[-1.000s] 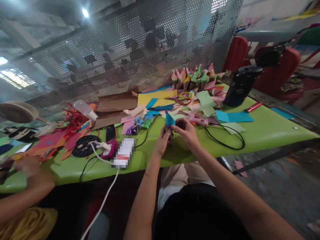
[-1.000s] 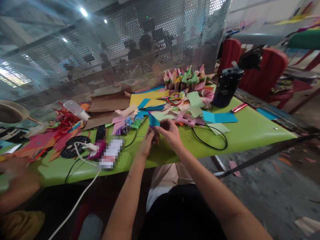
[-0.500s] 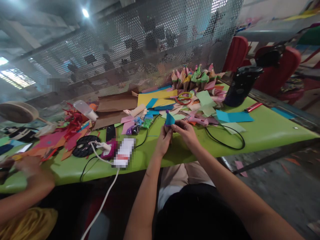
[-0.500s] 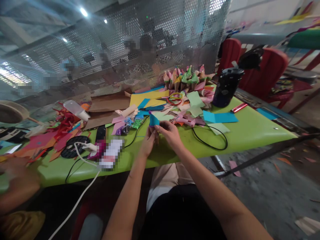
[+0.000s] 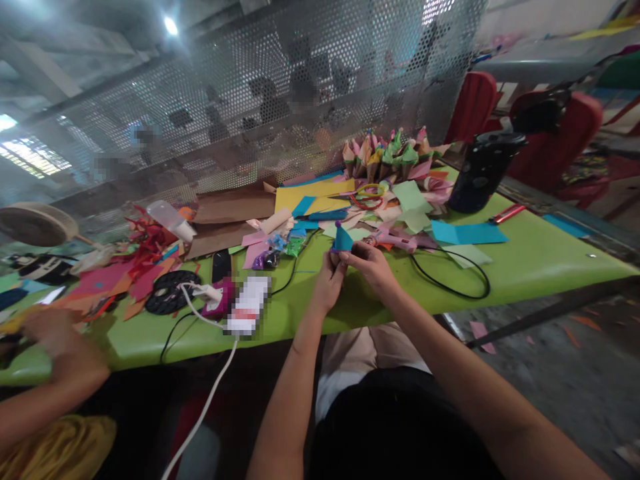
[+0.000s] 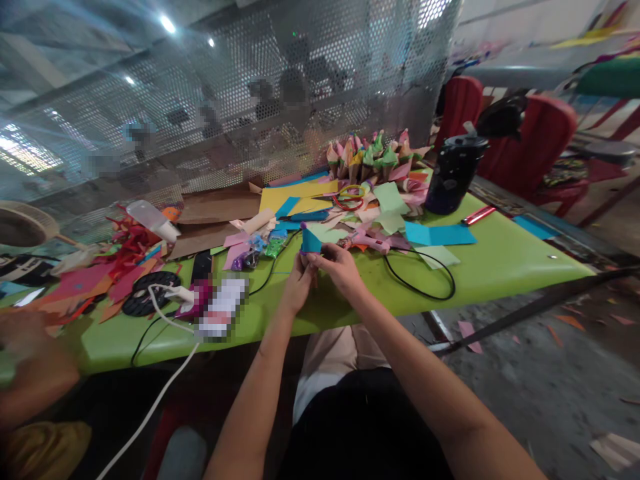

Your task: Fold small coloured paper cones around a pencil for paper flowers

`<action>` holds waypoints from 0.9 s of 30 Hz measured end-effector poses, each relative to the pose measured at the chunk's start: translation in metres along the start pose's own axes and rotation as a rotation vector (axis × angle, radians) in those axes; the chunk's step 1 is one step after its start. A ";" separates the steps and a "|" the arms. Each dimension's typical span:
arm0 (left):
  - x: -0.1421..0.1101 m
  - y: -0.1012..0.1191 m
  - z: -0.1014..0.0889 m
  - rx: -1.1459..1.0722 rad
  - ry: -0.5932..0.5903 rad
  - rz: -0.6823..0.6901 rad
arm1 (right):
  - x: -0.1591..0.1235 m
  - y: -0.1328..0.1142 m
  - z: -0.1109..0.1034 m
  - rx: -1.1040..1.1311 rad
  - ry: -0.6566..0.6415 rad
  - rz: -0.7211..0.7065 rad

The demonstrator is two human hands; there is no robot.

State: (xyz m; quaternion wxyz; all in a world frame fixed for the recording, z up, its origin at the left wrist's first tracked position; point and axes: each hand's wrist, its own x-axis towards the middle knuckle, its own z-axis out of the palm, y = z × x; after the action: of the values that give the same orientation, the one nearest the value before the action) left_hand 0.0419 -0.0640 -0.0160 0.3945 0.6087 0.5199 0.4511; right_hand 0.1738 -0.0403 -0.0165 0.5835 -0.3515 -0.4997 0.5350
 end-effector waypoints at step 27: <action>0.000 -0.002 0.003 0.135 0.091 0.009 | -0.002 -0.001 0.006 -0.003 -0.001 -0.014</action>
State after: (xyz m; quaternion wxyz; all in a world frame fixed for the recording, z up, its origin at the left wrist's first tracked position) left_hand 0.0444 -0.0633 -0.0187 0.3266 0.6148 0.5639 0.4442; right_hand 0.1684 -0.0434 -0.0142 0.5865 -0.3487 -0.5034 0.5301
